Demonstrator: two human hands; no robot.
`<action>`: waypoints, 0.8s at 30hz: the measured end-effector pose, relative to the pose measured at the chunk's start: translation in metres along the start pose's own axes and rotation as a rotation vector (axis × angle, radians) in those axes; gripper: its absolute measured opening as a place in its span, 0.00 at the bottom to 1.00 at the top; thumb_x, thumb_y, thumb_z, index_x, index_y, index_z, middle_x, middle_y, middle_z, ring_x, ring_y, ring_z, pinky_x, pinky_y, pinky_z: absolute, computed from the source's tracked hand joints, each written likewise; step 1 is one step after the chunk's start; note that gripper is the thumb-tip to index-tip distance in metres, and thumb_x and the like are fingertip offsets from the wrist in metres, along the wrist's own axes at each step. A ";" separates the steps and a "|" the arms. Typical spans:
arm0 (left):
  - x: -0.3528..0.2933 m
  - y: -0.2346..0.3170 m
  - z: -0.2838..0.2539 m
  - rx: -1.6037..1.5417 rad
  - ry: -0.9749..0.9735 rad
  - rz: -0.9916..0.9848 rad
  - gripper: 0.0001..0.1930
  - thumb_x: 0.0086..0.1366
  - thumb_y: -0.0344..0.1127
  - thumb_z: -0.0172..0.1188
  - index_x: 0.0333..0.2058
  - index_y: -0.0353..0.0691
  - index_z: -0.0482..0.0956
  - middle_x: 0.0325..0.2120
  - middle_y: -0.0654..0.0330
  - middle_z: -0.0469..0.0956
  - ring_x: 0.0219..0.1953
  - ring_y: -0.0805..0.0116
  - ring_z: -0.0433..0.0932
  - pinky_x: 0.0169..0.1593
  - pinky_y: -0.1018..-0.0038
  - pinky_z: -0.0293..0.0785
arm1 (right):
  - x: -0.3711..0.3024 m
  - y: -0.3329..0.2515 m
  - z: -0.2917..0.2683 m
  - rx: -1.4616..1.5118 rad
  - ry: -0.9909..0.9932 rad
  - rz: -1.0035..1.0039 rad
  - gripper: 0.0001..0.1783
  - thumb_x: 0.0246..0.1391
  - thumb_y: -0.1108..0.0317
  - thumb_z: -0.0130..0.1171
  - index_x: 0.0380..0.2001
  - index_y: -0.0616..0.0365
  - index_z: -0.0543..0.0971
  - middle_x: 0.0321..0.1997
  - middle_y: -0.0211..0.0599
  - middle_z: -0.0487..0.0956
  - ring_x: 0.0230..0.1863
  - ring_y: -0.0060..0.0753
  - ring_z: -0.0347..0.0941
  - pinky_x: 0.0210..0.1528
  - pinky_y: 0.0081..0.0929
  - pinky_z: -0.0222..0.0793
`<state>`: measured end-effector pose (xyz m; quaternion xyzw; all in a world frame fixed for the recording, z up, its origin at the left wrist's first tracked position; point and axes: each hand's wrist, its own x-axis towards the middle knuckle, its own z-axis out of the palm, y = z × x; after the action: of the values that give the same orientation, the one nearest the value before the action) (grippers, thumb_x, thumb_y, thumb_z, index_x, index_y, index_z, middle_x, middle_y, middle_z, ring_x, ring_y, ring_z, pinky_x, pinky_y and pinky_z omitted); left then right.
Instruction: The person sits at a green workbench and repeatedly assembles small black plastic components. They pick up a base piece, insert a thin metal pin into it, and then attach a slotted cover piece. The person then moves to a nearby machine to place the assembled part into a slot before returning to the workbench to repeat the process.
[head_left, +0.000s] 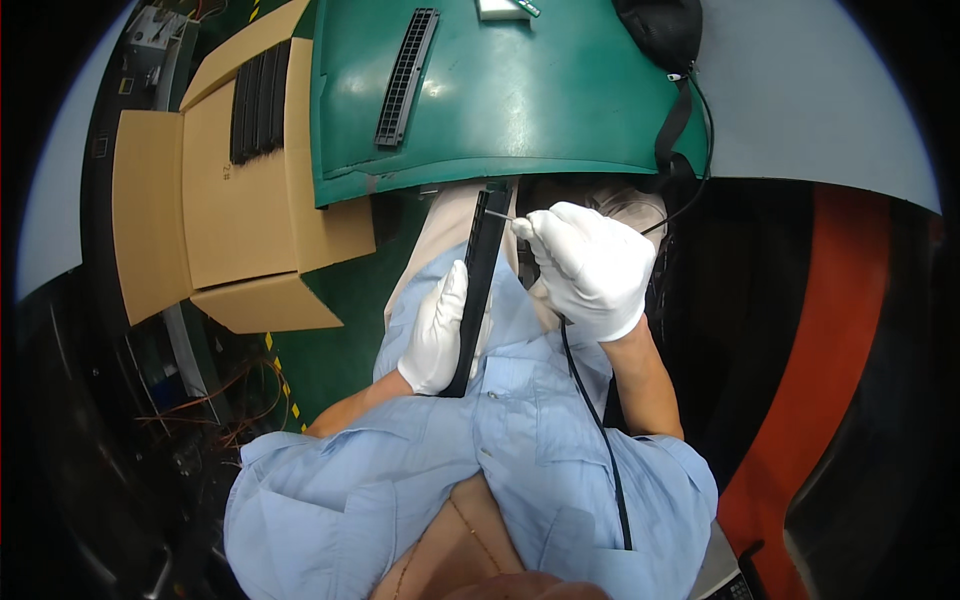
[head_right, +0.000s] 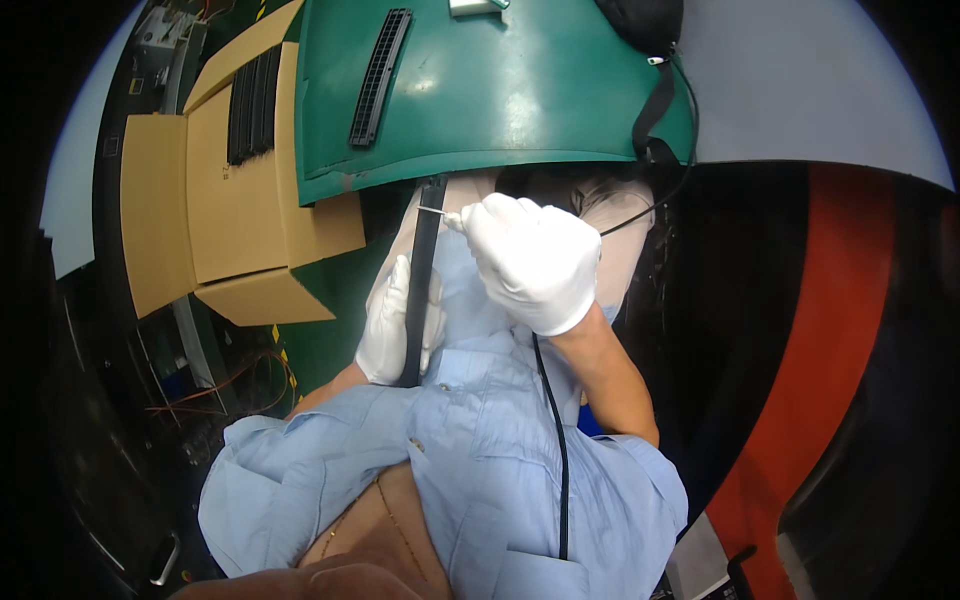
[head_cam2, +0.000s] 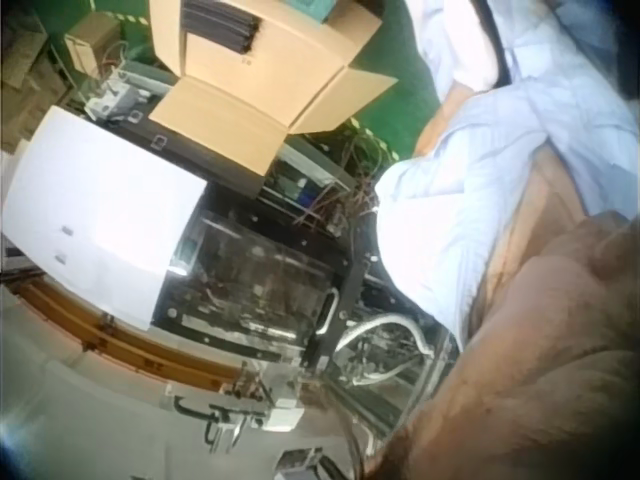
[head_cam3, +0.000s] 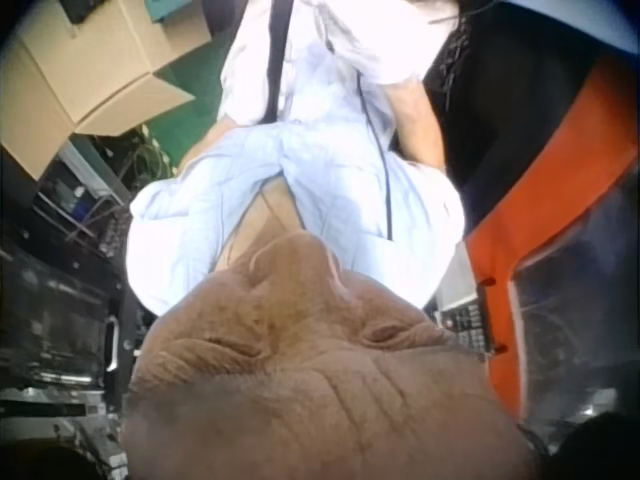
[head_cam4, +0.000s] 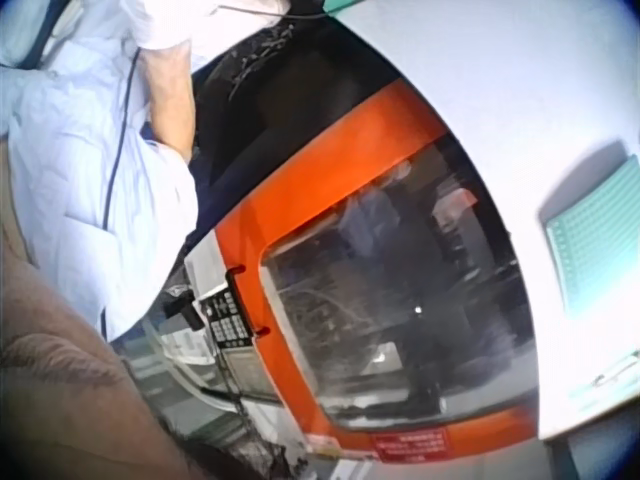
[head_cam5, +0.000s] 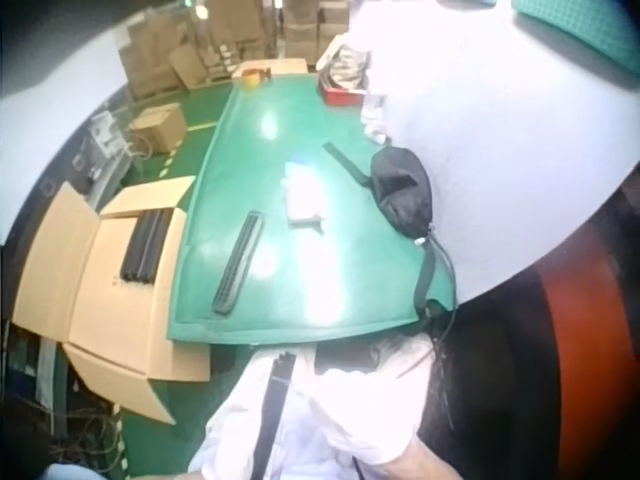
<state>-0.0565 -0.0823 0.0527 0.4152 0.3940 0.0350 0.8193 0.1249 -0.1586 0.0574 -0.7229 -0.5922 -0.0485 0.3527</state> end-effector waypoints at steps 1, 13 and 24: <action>0.000 -0.001 0.000 -0.009 -0.004 0.001 0.30 0.78 0.61 0.30 0.31 0.42 0.67 0.07 0.64 0.59 0.05 0.73 0.56 0.11 0.76 0.52 | 0.002 0.002 0.000 -0.006 0.010 0.001 0.08 0.45 0.75 0.71 0.29 0.58 0.81 0.21 0.33 0.72 0.20 0.35 0.72 0.22 0.28 0.66; 0.011 -0.009 -0.004 0.086 -0.030 0.073 0.30 0.78 0.60 0.30 0.32 0.40 0.69 0.08 0.62 0.60 0.06 0.73 0.57 0.12 0.76 0.53 | 0.013 0.010 0.001 0.157 0.062 0.210 0.09 0.52 0.72 0.69 0.37 0.60 0.82 0.31 0.35 0.81 0.30 0.32 0.79 0.33 0.25 0.74; 0.062 0.051 0.002 0.208 0.100 0.466 0.36 0.79 0.59 0.27 0.28 0.39 0.77 0.19 0.66 0.75 0.21 0.81 0.71 0.29 0.82 0.69 | 0.029 -0.021 0.008 0.539 -0.304 0.394 0.28 0.57 0.52 0.67 0.55 0.57 0.75 0.46 0.46 0.81 0.41 0.45 0.82 0.47 0.34 0.77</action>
<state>0.0014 -0.0263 0.0511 0.5745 0.3292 0.2026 0.7215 0.1120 -0.1290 0.0753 -0.7033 -0.4786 0.2861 0.4409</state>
